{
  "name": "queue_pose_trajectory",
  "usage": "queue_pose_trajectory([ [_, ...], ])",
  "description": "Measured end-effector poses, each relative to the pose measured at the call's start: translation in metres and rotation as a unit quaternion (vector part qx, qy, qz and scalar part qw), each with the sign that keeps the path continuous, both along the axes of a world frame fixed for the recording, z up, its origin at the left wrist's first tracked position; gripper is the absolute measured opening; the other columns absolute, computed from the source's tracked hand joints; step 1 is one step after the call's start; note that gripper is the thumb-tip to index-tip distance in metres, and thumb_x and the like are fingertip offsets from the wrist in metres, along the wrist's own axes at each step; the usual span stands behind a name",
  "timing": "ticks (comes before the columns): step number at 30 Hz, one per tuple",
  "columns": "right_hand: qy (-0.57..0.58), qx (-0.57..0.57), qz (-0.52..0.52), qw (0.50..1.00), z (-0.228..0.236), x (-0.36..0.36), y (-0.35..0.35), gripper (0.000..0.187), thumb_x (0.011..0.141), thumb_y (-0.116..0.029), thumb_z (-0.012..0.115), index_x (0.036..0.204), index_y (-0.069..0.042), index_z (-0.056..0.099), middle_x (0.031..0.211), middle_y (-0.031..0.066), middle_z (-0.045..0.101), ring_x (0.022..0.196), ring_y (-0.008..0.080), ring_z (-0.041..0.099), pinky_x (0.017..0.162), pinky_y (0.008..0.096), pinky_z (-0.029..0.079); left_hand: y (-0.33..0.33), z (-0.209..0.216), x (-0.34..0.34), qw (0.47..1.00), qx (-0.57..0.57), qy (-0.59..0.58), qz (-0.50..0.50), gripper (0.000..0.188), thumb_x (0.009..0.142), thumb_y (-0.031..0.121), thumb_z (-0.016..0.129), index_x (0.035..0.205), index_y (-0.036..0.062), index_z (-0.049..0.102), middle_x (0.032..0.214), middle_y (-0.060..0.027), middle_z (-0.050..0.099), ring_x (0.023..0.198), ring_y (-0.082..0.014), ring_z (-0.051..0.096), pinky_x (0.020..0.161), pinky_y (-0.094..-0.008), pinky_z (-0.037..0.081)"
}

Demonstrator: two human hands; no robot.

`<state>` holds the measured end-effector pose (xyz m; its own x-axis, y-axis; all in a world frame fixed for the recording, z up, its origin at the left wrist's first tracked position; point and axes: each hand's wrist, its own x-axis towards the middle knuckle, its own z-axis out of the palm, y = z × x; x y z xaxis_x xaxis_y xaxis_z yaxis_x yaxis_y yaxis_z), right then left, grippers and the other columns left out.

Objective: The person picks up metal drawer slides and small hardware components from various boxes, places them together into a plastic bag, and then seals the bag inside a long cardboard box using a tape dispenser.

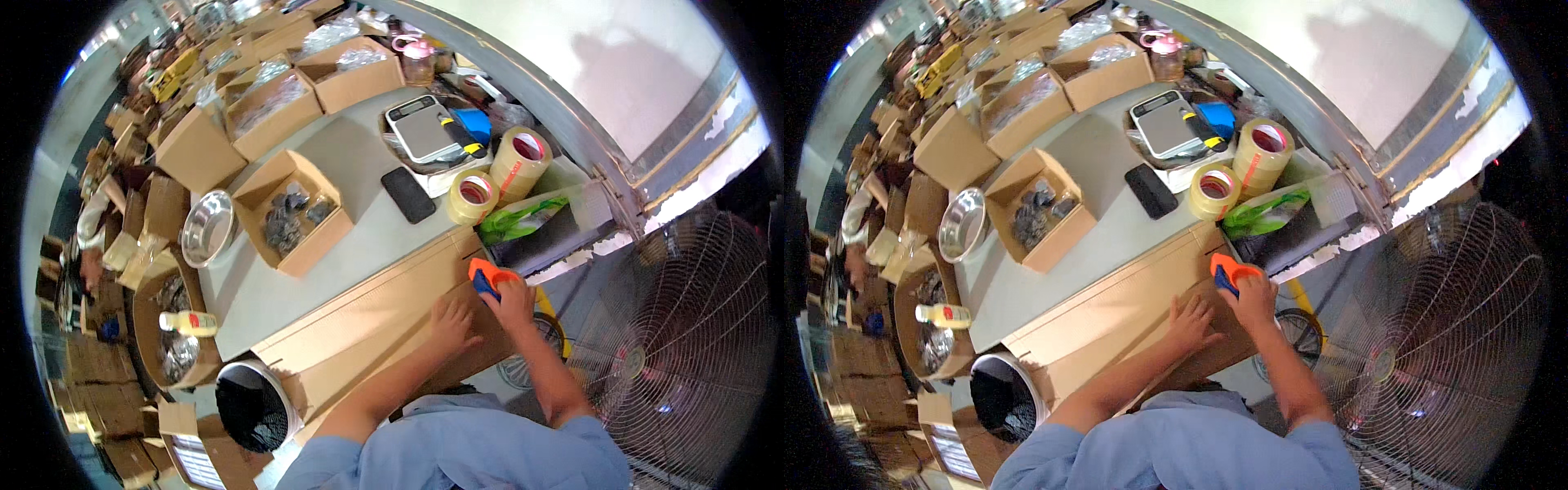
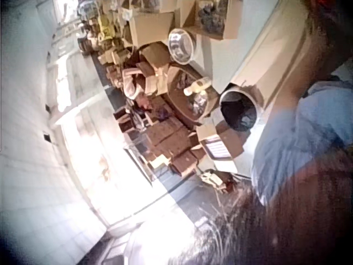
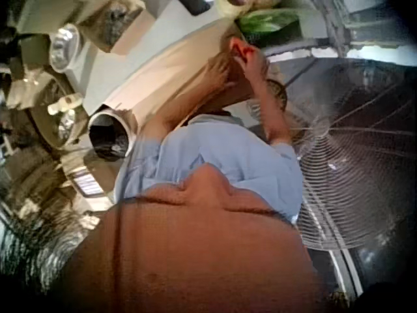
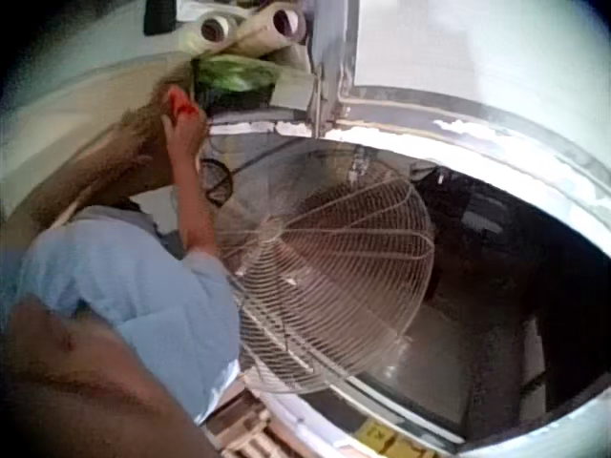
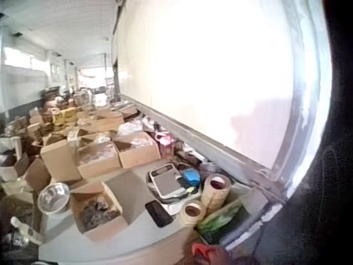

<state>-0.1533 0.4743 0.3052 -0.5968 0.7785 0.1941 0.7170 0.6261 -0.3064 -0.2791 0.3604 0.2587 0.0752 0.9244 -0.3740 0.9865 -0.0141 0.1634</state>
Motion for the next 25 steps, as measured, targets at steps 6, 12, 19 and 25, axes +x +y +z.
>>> queue_pose_trajectory([
  [6, -0.029, -0.087, 0.022, 0.996, -0.061, 0.034, -0.053, 0.030, 0.077, -0.018, 0.065, 0.102, -0.004, 0.054, 0.101, 0.0171, 0.053, 0.102, 0.0359, 0.049, 0.085, 0.0462, 0.037, -0.184, -0.004, -0.032, 0.972, 0.047, -0.081, 0.215, 0.081, 0.078, 0.062, 0.051, 0.143, 0.0207, 0.026, 0.150, -0.0053, 0.018, 0.139, -0.0313, 0.009, 0.101, -0.0669, 0.005],
  [12, 0.105, -0.111, 0.111, 0.982, -0.069, -0.009, -0.068, 0.047, 0.083, -0.026, 0.061, 0.116, 0.005, 0.047, 0.109, 0.0281, 0.051, 0.102, 0.0419, 0.049, 0.087, 0.0484, 0.039, -0.413, -0.045, -0.053, 0.657, 0.087, 0.065, 0.746, 0.081, 0.086, 0.045, 0.052, 0.143, 0.0000, 0.016, 0.147, -0.0228, 0.016, 0.136, -0.0359, 0.015, 0.110, -0.0469, 0.013],
  [19, -0.012, -0.286, -0.060, 0.956, -0.044, -0.062, -0.085, 0.077, 0.078, -0.065, 0.052, 0.109, 0.006, 0.047, 0.105, 0.0328, 0.055, 0.101, 0.0474, 0.053, 0.086, 0.0484, 0.042, -0.485, -0.070, -0.081, 0.338, 0.218, -0.489, 0.774, 0.071, 0.087, 0.053, 0.052, 0.127, -0.0048, 0.043, 0.122, -0.0126, 0.052, 0.106, -0.0234, 0.052, 0.087, -0.0368, 0.045],
  [25, -0.044, -0.407, -0.108, 0.906, -0.012, -0.015, -0.118, 0.075, 0.081, -0.063, 0.051, 0.121, 0.000, 0.047, 0.120, 0.0209, 0.055, 0.112, 0.0359, 0.052, 0.093, 0.0406, 0.040, -0.505, 0.043, -0.139, 0.473, 0.037, -0.601, 0.643, 0.061, 0.089, 0.049, 0.050, 0.138, 0.0184, 0.034, 0.130, -0.0071, 0.047, 0.114, -0.0194, 0.051, 0.077, -0.0334, 0.051],
])
